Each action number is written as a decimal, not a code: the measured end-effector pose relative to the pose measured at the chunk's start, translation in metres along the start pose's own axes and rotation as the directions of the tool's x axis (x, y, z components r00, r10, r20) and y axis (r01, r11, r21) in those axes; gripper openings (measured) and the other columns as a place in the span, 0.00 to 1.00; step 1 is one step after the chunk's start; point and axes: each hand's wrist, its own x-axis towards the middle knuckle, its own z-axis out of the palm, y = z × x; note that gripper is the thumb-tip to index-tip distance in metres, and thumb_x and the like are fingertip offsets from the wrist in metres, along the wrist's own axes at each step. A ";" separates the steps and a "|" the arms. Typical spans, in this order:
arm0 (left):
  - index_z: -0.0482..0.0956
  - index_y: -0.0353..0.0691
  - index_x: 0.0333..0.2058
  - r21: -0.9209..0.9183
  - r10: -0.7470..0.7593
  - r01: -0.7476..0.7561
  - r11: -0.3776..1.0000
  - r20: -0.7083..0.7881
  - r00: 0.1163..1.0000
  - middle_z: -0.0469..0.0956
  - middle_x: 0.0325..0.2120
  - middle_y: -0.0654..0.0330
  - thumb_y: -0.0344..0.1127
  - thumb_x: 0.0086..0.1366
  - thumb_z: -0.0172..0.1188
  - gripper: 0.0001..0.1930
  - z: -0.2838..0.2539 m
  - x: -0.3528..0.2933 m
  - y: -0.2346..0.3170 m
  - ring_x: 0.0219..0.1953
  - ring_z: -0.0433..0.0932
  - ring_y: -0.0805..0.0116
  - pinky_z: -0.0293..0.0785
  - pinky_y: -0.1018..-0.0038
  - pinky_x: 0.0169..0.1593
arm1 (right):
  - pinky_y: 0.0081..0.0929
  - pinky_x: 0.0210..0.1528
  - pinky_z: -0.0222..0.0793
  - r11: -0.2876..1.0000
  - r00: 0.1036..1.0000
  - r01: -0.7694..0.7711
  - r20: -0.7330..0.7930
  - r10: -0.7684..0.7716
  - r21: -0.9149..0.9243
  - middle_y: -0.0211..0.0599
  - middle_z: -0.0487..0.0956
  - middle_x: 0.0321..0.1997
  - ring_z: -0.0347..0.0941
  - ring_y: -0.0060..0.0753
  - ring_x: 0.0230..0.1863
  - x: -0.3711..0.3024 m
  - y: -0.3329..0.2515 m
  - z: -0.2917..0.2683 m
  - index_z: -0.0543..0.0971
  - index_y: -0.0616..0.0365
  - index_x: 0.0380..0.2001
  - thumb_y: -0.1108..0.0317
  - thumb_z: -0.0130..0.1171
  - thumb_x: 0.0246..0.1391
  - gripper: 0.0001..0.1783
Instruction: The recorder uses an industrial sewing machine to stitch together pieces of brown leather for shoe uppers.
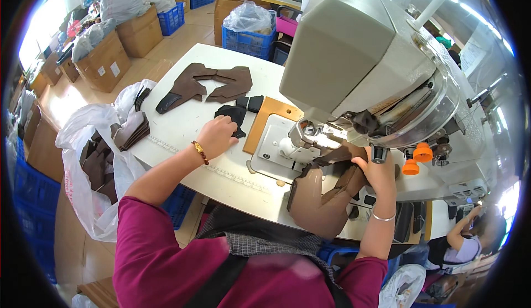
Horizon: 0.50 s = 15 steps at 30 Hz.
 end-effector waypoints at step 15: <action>0.83 0.40 0.32 -0.044 -0.103 0.104 0.994 0.024 0.994 0.82 0.28 0.57 0.28 0.59 0.63 0.02 0.000 0.013 0.000 0.35 0.83 0.54 0.79 0.60 0.41 | 0.46 0.45 0.77 0.991 0.986 0.130 -0.109 -0.126 0.030 0.51 0.76 0.51 0.77 0.53 0.49 -0.100 -0.076 -0.099 0.75 0.56 0.59 0.80 0.64 0.36 0.39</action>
